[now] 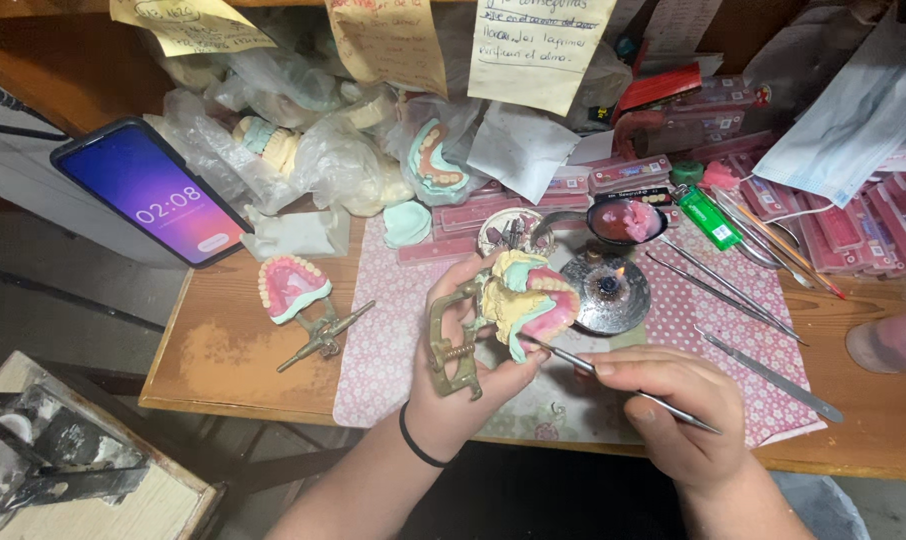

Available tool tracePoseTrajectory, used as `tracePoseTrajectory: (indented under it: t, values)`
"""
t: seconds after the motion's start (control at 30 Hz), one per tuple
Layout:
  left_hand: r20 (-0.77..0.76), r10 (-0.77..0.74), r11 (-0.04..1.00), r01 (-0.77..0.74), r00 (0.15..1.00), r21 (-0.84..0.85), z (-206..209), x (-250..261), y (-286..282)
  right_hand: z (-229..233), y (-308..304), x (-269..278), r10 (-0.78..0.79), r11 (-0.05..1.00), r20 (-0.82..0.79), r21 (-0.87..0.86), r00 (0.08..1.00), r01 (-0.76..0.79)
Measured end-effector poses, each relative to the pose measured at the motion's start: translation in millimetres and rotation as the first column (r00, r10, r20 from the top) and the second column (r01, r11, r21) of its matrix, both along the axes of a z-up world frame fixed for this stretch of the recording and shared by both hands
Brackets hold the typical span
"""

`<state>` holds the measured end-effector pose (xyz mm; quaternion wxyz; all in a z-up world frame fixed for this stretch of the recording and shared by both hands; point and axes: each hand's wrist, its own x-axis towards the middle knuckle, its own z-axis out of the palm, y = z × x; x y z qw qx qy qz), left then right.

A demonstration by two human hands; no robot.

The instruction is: The person uses a metal tool to scrape and shape a pink material on a dental mold held in a clamp. They repeatedly dip the tool into a small dish and work on the mold's surface, occasionally switching between different molds.

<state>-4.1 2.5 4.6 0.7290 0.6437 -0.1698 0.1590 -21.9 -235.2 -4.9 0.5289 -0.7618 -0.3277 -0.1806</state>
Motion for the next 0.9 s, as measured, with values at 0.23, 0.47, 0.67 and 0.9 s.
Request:
tracePoseTrajectory:
  t: [0.23, 0.47, 0.67, 0.9]
  values:
    - [-0.119, 0.018, 1.000, -0.015, 0.993, 0.023, 8, -1, -2, 4, 6, -3, 0.013, 0.940, -0.131, 0.339, 0.991, 0.032]
    - [-0.152, 0.011, 0.996, -0.024, 0.988, -0.083, 0, 2, -8, 22, 1, 21, -0.241, 0.768, -0.415, 0.471, 0.877, 0.434]
    - [-0.249, -0.027, 0.989, -0.011, 0.968, -0.150, -1, -2, -7, 27, 3, 21, -0.240, 0.792, -0.508, 0.390, 0.827, 0.469]
    - [-0.211, -0.077, 0.975, 0.029, 0.975, -0.219, 1, -2, -8, 25, 1, 19, -0.267, 0.787, -0.499, 0.381, 0.824, 0.486]
